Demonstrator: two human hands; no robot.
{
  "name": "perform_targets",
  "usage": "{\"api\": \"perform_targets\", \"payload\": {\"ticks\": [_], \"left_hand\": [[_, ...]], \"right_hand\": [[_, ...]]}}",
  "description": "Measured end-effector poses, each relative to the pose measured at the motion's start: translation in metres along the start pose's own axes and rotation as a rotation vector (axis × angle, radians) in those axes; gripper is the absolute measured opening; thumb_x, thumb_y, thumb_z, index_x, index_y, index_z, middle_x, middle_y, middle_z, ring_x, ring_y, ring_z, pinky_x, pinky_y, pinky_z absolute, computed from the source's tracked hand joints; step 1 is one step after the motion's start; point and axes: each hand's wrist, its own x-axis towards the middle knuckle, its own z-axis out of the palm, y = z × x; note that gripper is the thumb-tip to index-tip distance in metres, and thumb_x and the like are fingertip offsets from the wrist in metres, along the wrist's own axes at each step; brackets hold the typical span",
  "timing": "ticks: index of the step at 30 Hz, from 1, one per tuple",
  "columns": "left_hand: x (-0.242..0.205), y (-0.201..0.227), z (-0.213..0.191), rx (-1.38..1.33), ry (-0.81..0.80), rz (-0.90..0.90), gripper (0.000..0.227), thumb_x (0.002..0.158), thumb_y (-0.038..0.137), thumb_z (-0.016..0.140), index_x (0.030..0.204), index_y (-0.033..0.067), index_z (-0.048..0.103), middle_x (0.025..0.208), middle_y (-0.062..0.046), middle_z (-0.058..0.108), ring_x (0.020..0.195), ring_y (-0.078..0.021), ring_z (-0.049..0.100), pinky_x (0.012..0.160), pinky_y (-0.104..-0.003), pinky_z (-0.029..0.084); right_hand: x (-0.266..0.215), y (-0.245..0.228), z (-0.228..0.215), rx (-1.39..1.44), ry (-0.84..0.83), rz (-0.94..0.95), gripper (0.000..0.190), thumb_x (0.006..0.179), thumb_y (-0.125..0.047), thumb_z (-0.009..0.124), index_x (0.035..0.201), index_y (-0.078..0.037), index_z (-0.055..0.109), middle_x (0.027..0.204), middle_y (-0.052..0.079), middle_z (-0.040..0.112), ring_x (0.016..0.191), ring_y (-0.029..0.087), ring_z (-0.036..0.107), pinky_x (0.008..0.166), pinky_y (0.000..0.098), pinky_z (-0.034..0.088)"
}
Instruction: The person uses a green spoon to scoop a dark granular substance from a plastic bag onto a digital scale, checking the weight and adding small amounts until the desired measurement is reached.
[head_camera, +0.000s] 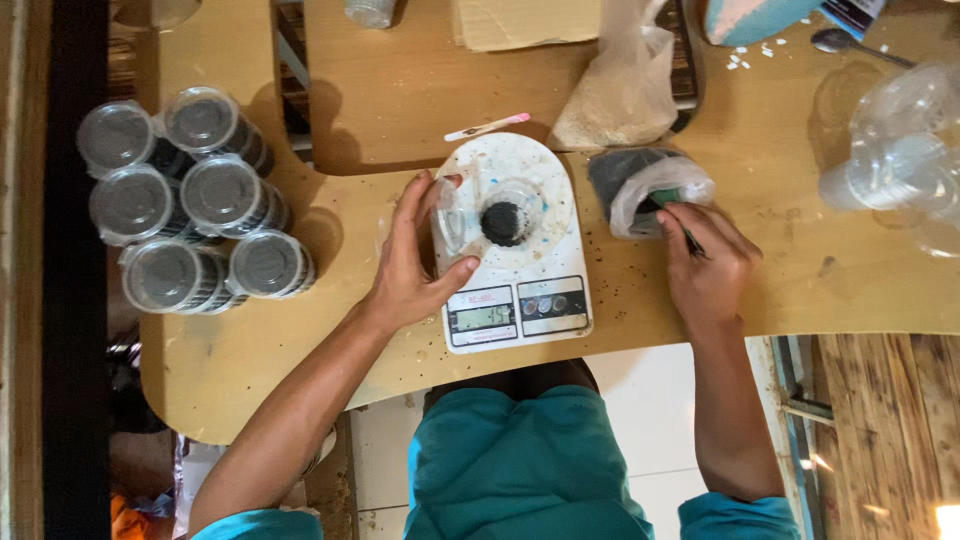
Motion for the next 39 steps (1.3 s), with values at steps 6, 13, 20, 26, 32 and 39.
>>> {"api": "perform_targets", "payload": {"ticks": [6,13,20,26,32,39], "left_hand": [[-0.001,-0.003,0.0,0.047,-0.014,-0.01,0.083,0.08,0.024,0.068,0.137,-0.0041,0.015,0.133,-0.02,0.044,0.126,-0.0321,0.039,0.108,-0.046,0.023],[0.001,0.003,0.002,0.023,0.004,0.009,0.081,0.08,0.018,0.068,0.137,-0.0054,0.014,0.132,-0.022,0.044,0.125,-0.0338,0.041,0.107,-0.047,0.025],[0.0,0.0,0.002,0.044,0.013,0.0,0.083,0.079,0.018,0.069,0.137,-0.0045,0.014,0.132,-0.022,0.043,0.125,-0.0333,0.04,0.107,-0.047,0.025],[-0.001,-0.004,0.003,0.028,0.022,0.01,0.083,0.078,0.019,0.07,0.137,-0.004,0.015,0.131,-0.021,0.046,0.125,-0.0321,0.042,0.108,-0.046,0.025],[-0.004,-0.005,0.001,0.086,0.02,-0.009,0.084,0.077,0.024,0.071,0.137,-0.0039,0.019,0.131,-0.019,0.046,0.125,-0.032,0.039,0.108,-0.045,0.023],[-0.003,-0.007,-0.003,0.113,-0.002,-0.005,0.085,0.077,0.027,0.071,0.138,-0.0013,0.018,0.132,-0.016,0.047,0.125,-0.0312,0.039,0.107,-0.044,0.023]], "right_hand": [[-0.004,-0.005,-0.012,0.026,-0.001,0.017,0.004,0.086,0.004,0.07,0.087,0.0,0.069,0.082,0.015,0.067,0.077,0.037,0.064,0.067,0.0407,0.049],[-0.014,-0.004,-0.023,0.03,0.031,0.027,0.007,0.085,0.003,0.072,0.086,-0.003,0.071,0.082,0.01,0.068,0.074,0.03,0.065,0.069,0.0349,0.051],[-0.005,-0.032,-0.033,0.121,0.02,0.0,0.006,0.084,0.006,0.071,0.084,0.0,0.07,0.08,0.012,0.067,0.068,0.029,0.063,0.061,0.034,0.05],[0.01,-0.059,-0.017,0.21,0.01,-0.035,0.004,0.08,0.005,0.071,0.082,0.002,0.071,0.077,0.014,0.067,0.066,0.032,0.064,0.059,0.036,0.051],[0.035,-0.086,0.011,0.277,-0.011,-0.18,0.001,0.08,0.001,0.069,0.08,0.001,0.069,0.074,0.011,0.066,0.061,0.027,0.063,0.055,0.033,0.051],[0.045,-0.092,0.038,0.028,-0.016,-0.448,0.007,0.08,-0.001,0.063,0.079,-0.008,0.065,0.073,0.005,0.059,0.056,0.019,0.057,0.055,0.0263,0.05]]}}
